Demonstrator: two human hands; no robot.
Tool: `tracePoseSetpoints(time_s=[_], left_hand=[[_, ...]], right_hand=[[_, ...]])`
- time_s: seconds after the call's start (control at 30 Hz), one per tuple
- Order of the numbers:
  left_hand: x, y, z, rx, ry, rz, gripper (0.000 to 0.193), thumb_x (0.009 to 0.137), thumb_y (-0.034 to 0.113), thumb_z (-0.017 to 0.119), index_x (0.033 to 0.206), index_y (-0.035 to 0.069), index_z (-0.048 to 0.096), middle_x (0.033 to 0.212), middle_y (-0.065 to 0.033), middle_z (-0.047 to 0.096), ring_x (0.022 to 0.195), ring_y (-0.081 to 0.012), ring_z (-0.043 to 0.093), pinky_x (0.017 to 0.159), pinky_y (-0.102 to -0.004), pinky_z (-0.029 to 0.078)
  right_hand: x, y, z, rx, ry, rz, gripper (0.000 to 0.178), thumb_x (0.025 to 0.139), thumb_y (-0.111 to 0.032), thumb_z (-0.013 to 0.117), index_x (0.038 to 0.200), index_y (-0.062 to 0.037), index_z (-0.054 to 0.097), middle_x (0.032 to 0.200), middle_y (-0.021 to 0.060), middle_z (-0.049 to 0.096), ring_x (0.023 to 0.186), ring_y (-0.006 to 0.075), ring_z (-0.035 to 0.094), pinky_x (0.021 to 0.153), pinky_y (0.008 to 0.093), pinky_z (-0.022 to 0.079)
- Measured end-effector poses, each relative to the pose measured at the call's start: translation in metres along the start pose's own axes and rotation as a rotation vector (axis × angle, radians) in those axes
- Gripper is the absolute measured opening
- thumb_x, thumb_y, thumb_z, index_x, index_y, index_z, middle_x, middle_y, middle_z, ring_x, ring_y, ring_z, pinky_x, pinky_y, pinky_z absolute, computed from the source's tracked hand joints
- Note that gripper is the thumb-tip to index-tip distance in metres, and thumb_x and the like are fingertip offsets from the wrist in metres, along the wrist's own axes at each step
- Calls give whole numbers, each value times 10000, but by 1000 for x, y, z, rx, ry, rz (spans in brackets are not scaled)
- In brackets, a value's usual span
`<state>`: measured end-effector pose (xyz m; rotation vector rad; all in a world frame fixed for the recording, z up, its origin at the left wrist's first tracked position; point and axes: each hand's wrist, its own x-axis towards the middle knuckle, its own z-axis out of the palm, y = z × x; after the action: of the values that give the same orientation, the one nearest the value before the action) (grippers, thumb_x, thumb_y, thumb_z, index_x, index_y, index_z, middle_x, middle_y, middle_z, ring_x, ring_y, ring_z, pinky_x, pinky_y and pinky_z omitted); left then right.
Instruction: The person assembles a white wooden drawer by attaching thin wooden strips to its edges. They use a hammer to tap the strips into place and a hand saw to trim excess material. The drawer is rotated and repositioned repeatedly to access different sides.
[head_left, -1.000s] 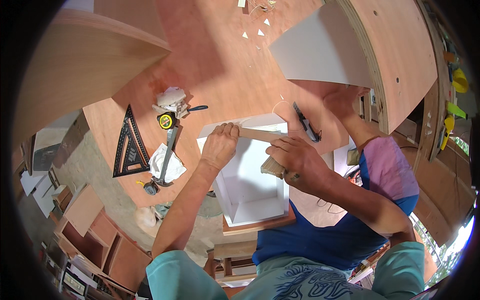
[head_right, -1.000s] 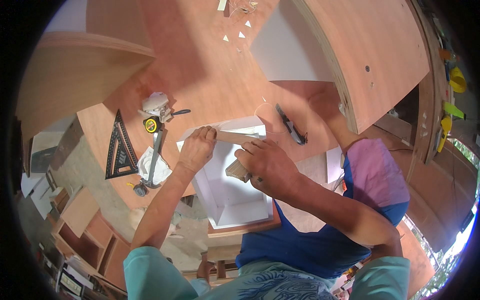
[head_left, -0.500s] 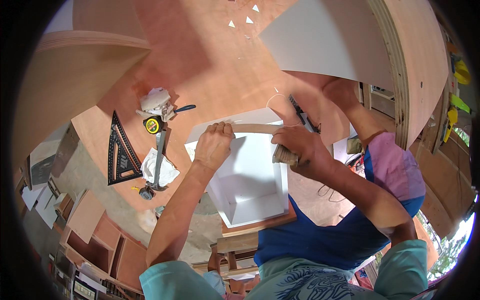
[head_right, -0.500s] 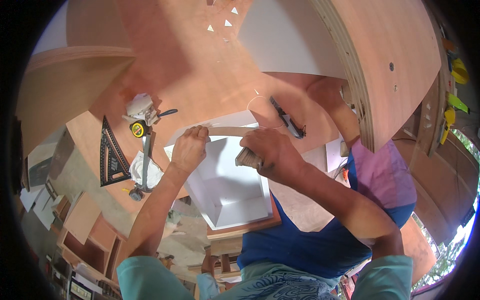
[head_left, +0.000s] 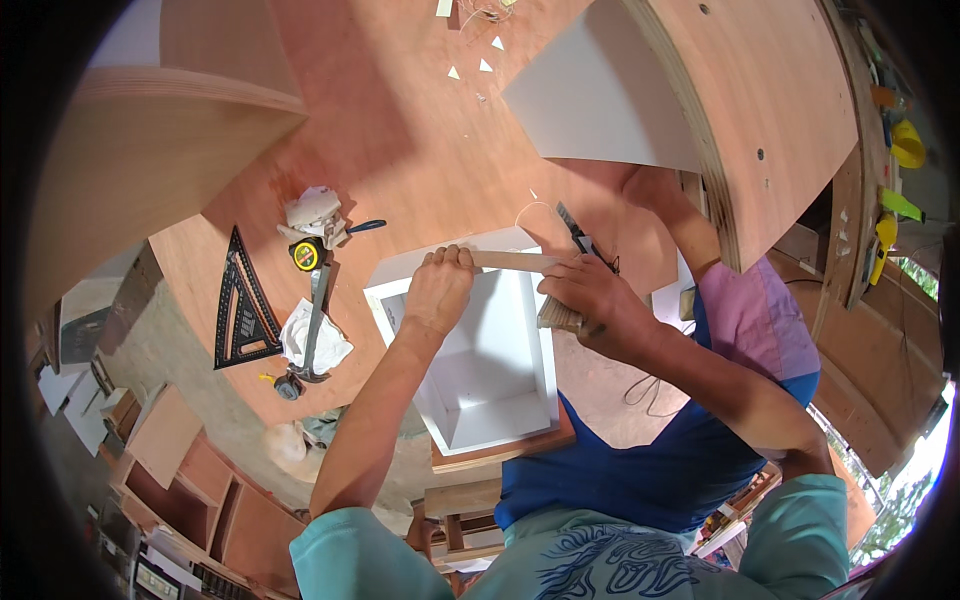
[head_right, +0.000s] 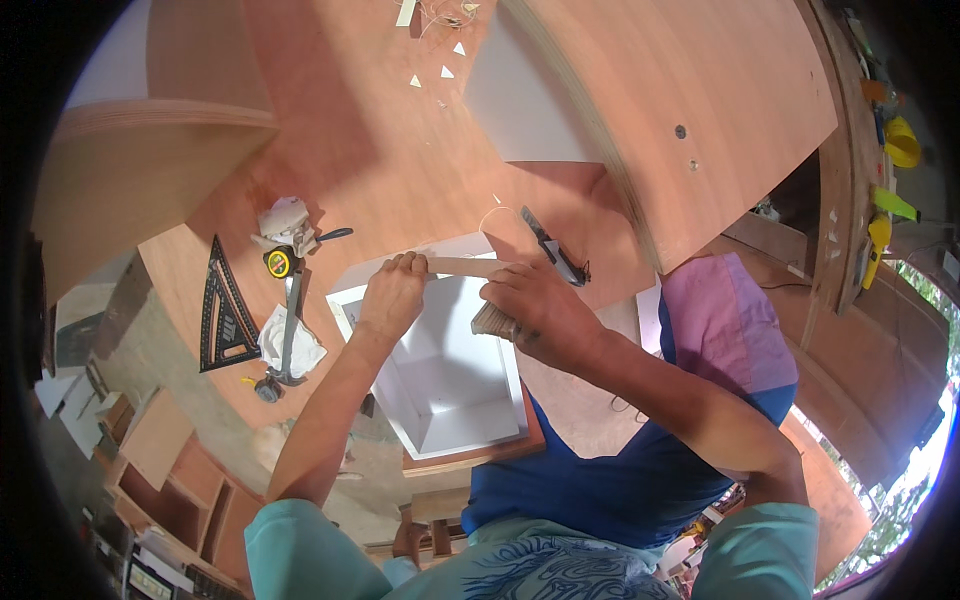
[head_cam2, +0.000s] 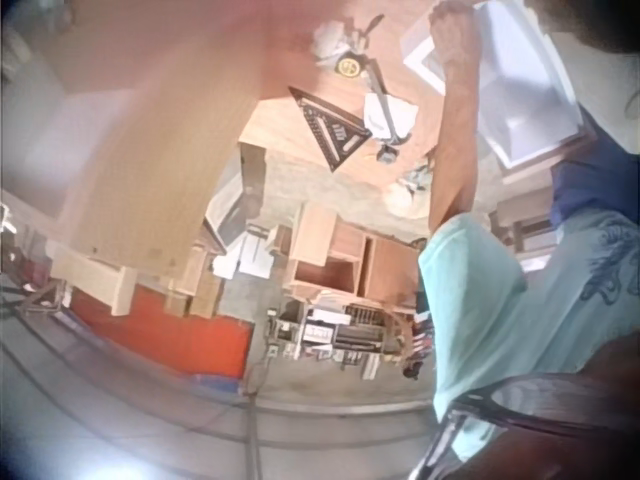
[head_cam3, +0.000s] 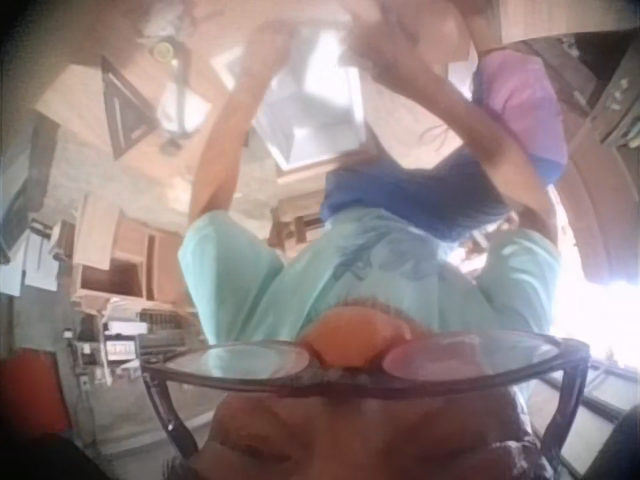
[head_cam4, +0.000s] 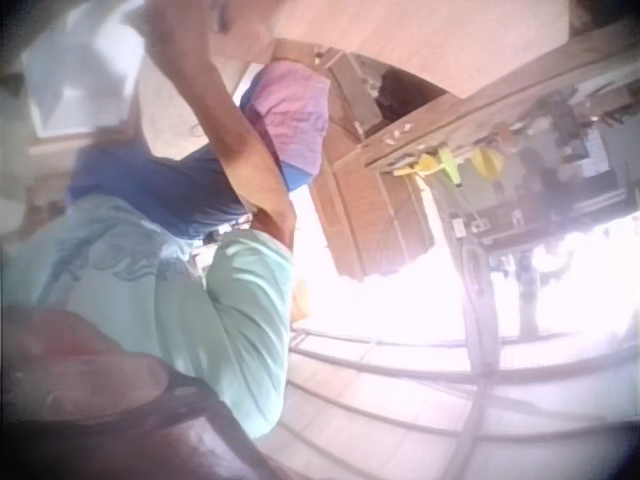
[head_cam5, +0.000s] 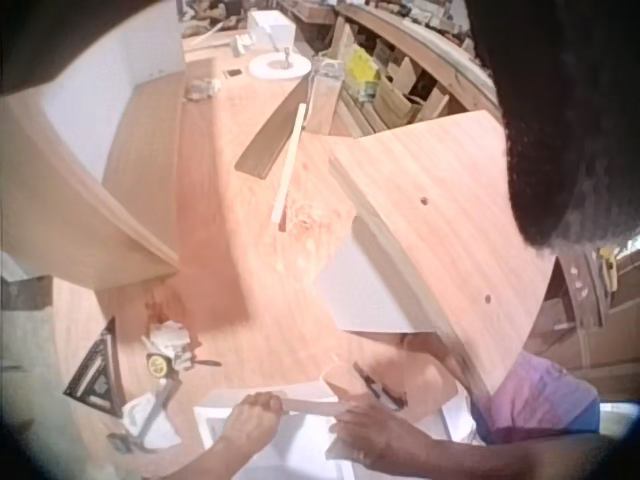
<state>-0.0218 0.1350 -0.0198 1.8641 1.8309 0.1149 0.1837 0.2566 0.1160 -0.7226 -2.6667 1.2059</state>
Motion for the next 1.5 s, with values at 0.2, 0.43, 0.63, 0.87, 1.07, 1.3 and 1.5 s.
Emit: tracePoseSetpoints(time_s=[0.2, 0.43, 0.63, 0.87, 1.07, 1.3, 1.5], left_hand=[[9, 1, 1, -20, -27, 18, 185, 788, -1, 627, 972, -8, 608, 946, -169, 685, 860, -329, 676, 779, -399, 569], [12, 9, -9, 39, -158, -31, 287, 752, 24, 674, 1028, -39, 627, 964, -160, 694, 917, -294, 689, 830, -365, 549], [12, 6, -7, -145, -9, -54, 517, 802, 92, 673, 1288, -32, 548, 1325, -254, 550, 1310, -339, 484, 1027, -391, 464], [10, 0, -26, -588, 87, -125, 617, 821, 76, 741, 1383, -18, 503, 1397, -222, 516, 1402, -408, 350, 1092, -475, 382], [54, -21, -30, -872, -424, -111, 209, 909, 172, 709, 1020, -4, 685, 1079, -108, 658, 1005, -254, 594, 918, -378, 477], [61, -42, -49, -741, -549, -74, 151, 888, 127, 691, 986, 12, 690, 910, -90, 690, 818, -215, 632, 802, -357, 510], [66, -50, -65, -463, -602, 89, 200, 933, 166, 627, 1020, -12, 658, 920, -137, 661, 844, -238, 649, 807, -377, 514]], right_hand=[[-9, 25, 9, 85, 74, 31, 400, 663, -34, 804, 990, -51, 576, 952, 110, 663, 918, 342, 638, 795, 444, 482], [-10, 73, 9, 314, -54, 316, 347, 712, 148, 624, 961, -88, 675, 878, 129, 682, 837, 367, 633, 727, 400, 494], [-1, 61, -6, 276, 123, 224, 330, 681, 151, 626, 934, -58, 666, 860, 138, 677, 846, 364, 627, 682, 385, 498], [-7, -41, -88, -131, 64, 177, 339, 681, 65, 667, 1011, 28, 599, 1007, 197, 661, 954, 368, 653, 839, 433, 525], [-12, -78, -93, -287, -109, 34, 289, 729, -112, 632, 959, 59, 596, 993, 231, 645, 932, 345, 647, 828, 431, 519], [-26, -82, -106, -204, -262, 144, 267, 734, -90, 592, 936, 83, 617, 979, 249, 657, 953, 336, 648, 867, 439, 502], [-22, -79, -66, -183, -132, -74, 287, 748, -129, 601, 940, 82, 628, 960, 235, 646, 968, 360, 630, 920, 462, 469]])
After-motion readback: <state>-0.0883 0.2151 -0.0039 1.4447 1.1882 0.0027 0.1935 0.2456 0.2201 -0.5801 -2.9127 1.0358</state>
